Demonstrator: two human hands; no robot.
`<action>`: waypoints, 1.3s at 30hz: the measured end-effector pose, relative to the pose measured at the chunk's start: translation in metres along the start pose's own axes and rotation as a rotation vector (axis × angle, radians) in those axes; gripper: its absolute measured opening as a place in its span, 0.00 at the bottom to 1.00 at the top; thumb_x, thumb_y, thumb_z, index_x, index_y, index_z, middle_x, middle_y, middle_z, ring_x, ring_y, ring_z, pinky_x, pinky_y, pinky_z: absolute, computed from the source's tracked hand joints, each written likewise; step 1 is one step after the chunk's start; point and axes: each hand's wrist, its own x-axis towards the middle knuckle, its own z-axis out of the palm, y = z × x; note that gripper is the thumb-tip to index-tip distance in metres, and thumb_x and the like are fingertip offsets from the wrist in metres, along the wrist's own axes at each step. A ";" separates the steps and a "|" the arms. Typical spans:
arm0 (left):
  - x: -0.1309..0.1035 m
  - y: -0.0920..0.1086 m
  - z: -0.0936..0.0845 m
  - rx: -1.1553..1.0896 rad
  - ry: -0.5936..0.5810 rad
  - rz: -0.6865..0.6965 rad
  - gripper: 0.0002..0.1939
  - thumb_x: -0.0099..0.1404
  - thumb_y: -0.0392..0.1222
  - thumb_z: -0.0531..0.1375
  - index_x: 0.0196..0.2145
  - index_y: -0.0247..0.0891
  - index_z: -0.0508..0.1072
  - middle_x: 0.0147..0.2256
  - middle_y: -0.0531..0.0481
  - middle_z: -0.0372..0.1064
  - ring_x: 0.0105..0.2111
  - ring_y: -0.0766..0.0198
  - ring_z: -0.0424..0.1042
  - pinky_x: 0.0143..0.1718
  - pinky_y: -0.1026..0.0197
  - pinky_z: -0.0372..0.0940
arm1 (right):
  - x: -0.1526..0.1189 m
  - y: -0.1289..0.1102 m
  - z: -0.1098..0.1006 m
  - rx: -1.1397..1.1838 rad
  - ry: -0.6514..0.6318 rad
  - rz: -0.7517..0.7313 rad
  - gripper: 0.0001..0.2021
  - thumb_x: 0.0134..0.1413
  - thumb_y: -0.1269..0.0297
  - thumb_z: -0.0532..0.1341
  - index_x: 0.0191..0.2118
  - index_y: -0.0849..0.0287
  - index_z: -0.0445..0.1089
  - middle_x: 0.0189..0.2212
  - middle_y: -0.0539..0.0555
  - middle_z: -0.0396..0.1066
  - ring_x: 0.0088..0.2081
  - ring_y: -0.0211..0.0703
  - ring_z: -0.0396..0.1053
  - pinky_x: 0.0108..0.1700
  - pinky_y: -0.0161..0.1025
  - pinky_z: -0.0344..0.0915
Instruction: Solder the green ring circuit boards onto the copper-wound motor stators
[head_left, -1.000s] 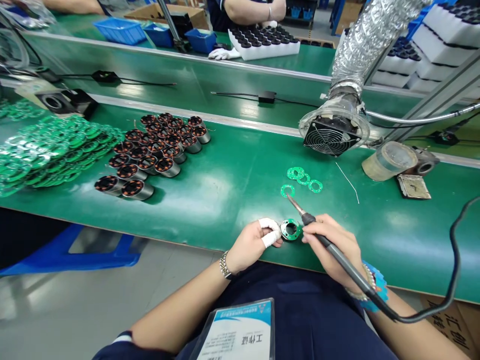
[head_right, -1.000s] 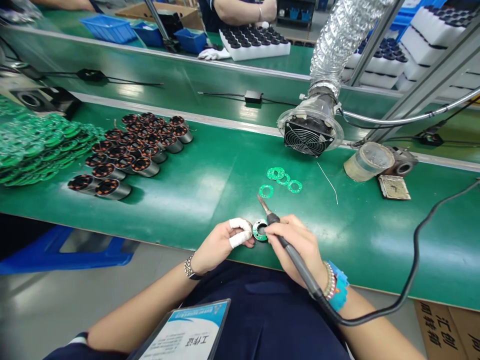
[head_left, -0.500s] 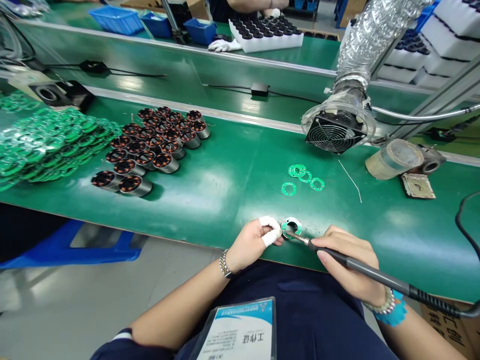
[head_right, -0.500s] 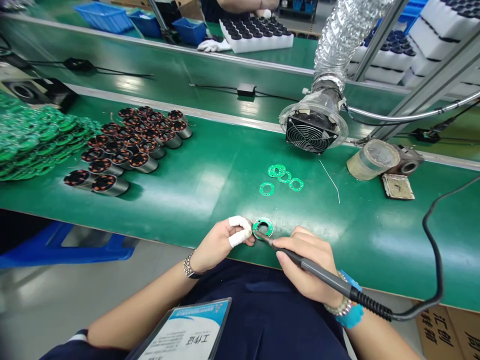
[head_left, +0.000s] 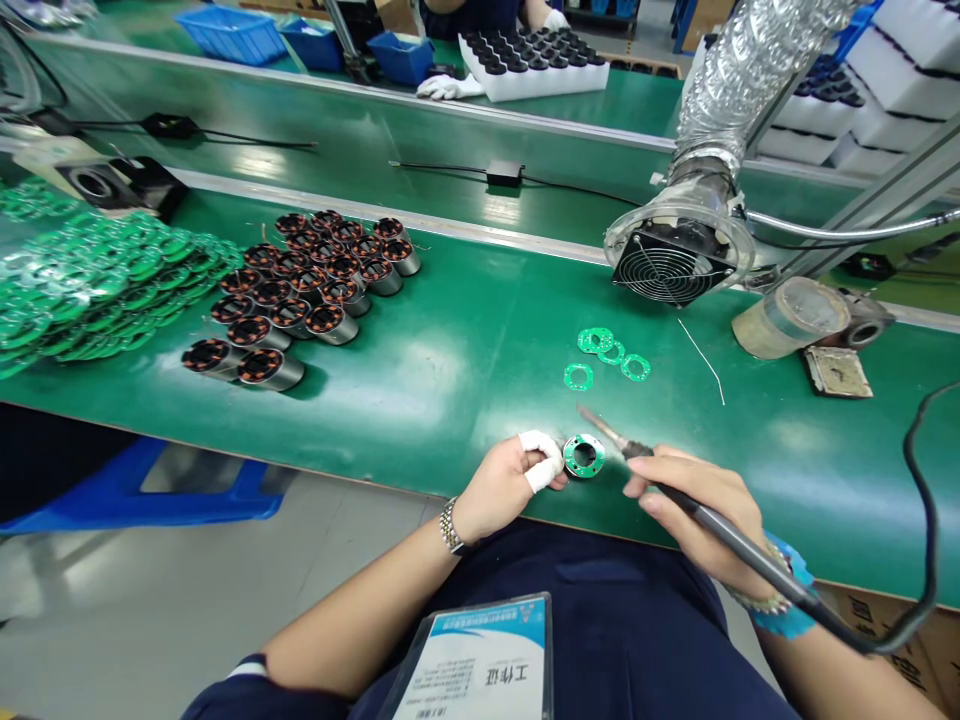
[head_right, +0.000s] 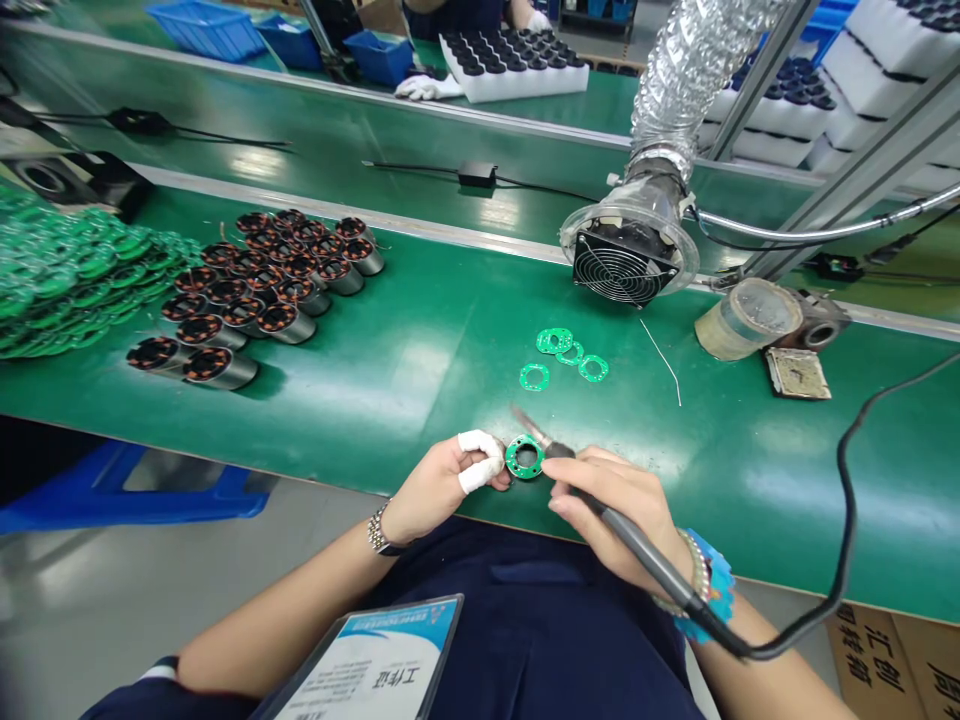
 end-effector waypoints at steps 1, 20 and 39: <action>0.000 0.000 0.000 -0.001 0.001 0.001 0.10 0.55 0.43 0.61 0.28 0.34 0.66 0.24 0.52 0.70 0.26 0.66 0.71 0.34 0.61 0.66 | 0.003 0.005 0.001 -0.027 -0.040 -0.019 0.14 0.54 0.73 0.58 0.47 0.57 0.66 0.33 0.55 0.73 0.37 0.43 0.71 0.40 0.40 0.70; -0.012 0.003 0.002 0.236 -0.216 -0.211 0.11 0.60 0.43 0.54 0.24 0.34 0.65 0.18 0.53 0.65 0.15 0.71 0.64 0.18 0.68 0.60 | -0.003 0.029 0.041 -0.140 -0.018 0.063 0.16 0.54 0.70 0.59 0.49 0.57 0.60 0.43 0.58 0.69 0.44 0.44 0.68 0.46 0.42 0.67; 0.002 -0.012 -0.021 1.085 0.003 1.018 0.09 0.65 0.36 0.50 0.39 0.36 0.69 0.34 0.46 0.73 0.33 0.64 0.71 0.33 0.63 0.66 | -0.002 0.027 0.041 -0.135 -0.004 0.083 0.18 0.53 0.70 0.59 0.50 0.57 0.60 0.41 0.57 0.69 0.42 0.44 0.68 0.45 0.42 0.68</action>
